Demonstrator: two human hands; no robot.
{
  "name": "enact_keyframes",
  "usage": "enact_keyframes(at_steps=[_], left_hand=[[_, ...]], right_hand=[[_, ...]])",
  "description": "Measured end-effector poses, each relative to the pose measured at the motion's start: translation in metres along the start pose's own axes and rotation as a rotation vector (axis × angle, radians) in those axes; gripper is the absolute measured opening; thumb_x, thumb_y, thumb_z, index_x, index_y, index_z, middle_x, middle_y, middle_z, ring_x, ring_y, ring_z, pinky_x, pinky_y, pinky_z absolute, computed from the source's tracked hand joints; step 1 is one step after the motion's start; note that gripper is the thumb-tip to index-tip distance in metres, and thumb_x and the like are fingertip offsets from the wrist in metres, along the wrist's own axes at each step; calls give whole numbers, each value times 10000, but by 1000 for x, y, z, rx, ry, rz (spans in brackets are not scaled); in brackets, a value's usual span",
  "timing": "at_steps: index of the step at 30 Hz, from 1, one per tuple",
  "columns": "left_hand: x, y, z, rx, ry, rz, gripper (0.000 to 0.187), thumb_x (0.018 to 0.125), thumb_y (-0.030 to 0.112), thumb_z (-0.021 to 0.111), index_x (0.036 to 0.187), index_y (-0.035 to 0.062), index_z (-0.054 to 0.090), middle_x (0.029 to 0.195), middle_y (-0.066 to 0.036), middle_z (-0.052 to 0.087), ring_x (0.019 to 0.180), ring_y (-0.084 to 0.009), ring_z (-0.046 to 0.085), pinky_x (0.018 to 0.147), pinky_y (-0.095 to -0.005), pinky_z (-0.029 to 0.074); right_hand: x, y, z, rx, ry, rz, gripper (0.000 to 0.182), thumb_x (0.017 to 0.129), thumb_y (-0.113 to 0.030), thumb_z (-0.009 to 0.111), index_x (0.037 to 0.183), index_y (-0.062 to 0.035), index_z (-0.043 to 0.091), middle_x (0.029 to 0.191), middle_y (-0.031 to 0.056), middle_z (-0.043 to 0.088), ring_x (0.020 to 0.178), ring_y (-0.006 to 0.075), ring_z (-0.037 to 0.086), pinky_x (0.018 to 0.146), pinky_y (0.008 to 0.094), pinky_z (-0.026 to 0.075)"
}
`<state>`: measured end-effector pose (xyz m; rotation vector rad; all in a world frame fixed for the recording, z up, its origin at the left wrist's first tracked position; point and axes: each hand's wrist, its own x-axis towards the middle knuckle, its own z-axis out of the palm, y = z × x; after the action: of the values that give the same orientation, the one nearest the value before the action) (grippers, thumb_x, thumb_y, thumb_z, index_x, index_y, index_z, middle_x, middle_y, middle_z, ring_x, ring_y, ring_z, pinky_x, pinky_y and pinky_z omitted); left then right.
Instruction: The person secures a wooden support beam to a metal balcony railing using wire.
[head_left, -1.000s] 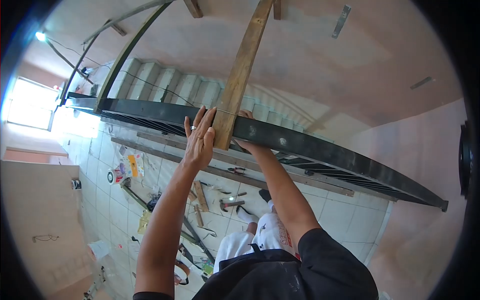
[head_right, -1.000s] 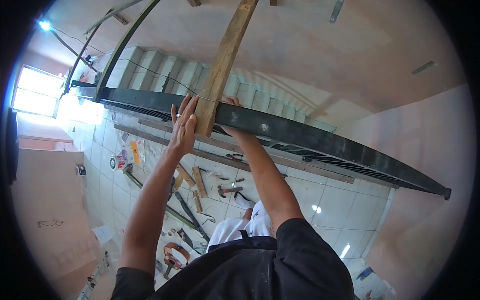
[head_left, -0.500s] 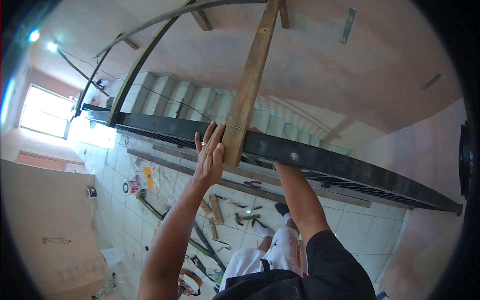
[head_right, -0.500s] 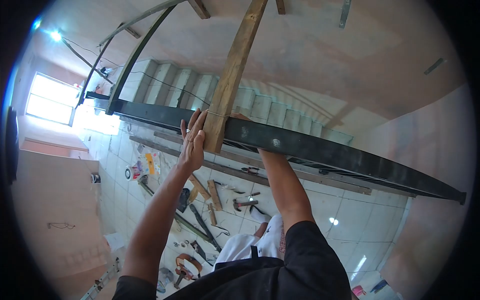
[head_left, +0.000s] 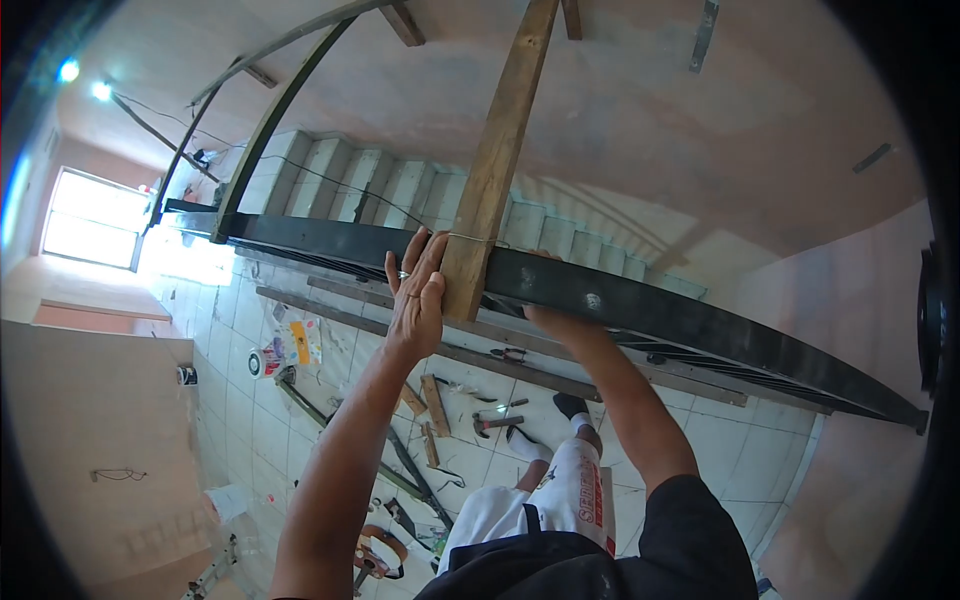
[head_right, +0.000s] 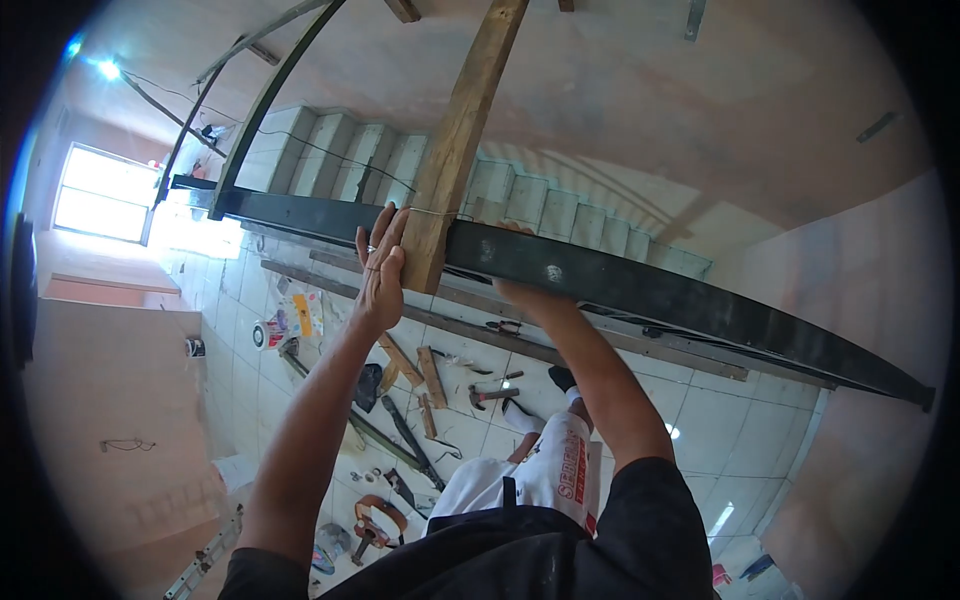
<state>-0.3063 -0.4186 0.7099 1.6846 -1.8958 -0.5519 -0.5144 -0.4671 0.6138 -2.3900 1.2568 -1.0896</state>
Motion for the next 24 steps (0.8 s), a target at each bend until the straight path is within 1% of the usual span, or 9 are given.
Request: enact_keyframes(at_steps=[1, 3, 6, 7, 9, 13, 16, 18, 24], left_hand=[[1, 0, 0, -9, 6, -1, 599, 951, 274, 228, 1494, 65, 375, 1545, -94, 382, 1510, -236, 183, 1197, -464, -105], [-1, 2, 0, 11, 1, 5, 597, 954, 269, 220, 1493, 66, 377, 1546, -91, 382, 1508, -237, 188, 1196, -471, -101], [-1, 2, 0, 17, -2, 1, 587, 959, 257, 219, 1492, 68, 380, 1546, -91, 380, 1506, -237, 190, 1195, -482, -98], [-2, 0, 0, 15, 1, -2, 587, 959, 257, 219, 1492, 68, 380, 1546, -91, 380, 1506, -237, 190, 1195, -482, -98], [-1, -1, 2, 20, 22, 26, 577, 968, 252, 220, 1489, 64, 383, 1544, -95, 384, 1506, -240, 191, 1193, -488, -94], [-1, -4, 5, 17, 32, 43, 570, 978, 257, 219, 1486, 58, 386, 1541, -105, 390, 1504, -249, 195, 1190, -491, -93], [-1, -4, 5, 16, 55, 45, 570, 985, 268, 217, 1486, 55, 386, 1531, -115, 402, 1500, -257, 205, 1189, -499, -81], [0, -7, 6, 38, 56, 49, 566, 986, 270, 214, 1478, 53, 390, 1516, -124, 413, 1498, -261, 213, 1187, -515, -67], [-1, -5, 7, 24, 80, 51, 557, 989, 281, 216, 1458, 45, 399, 1493, -135, 430, 1490, -275, 231, 1181, -532, -56]], right_hand=[[-10, -2, 1, -7, -6, -6, 260, 890, -162, 558, 1109, -88, 677, 976, 171, 674, 921, 327, 653, 828, 442, 510], [-33, -2, 12, -296, -66, 26, 275, 871, -128, 558, 1107, -46, 673, 1038, 191, 664, 1010, 370, 624, 908, 490, 472], [-35, -10, 32, -270, -3, 139, 282, 851, -124, 585, 1096, -13, 671, 1051, 218, 653, 1012, 406, 614, 916, 515, 460], [-36, -15, 36, -270, -6, 136, 282, 851, -124, 585, 1096, -13, 671, 1051, 218, 653, 1012, 406, 614, 916, 515, 460], [-36, -26, 38, -232, 75, 141, 278, 825, -110, 638, 1067, 27, 647, 945, 219, 644, 898, 404, 626, 851, 515, 476], [-35, -51, 32, -135, 116, 73, 262, 849, -103, 627, 1071, 36, 634, 933, 210, 642, 879, 401, 623, 850, 518, 475], [-31, -73, 24, -241, 111, 84, 238, 847, -104, 616, 1043, 30, 625, 926, 203, 637, 847, 390, 620, 833, 493, 486], [-29, -78, 23, -323, -44, 194, 208, 828, -96, 595, 1001, 14, 628, 922, 186, 634, 832, 369, 619, 813, 452, 499], [-23, -84, 49, -290, 80, 161, 207, 790, -83, 581, 967, 13, 628, 868, 152, 608, 826, 315, 624, 774, 406, 512]])
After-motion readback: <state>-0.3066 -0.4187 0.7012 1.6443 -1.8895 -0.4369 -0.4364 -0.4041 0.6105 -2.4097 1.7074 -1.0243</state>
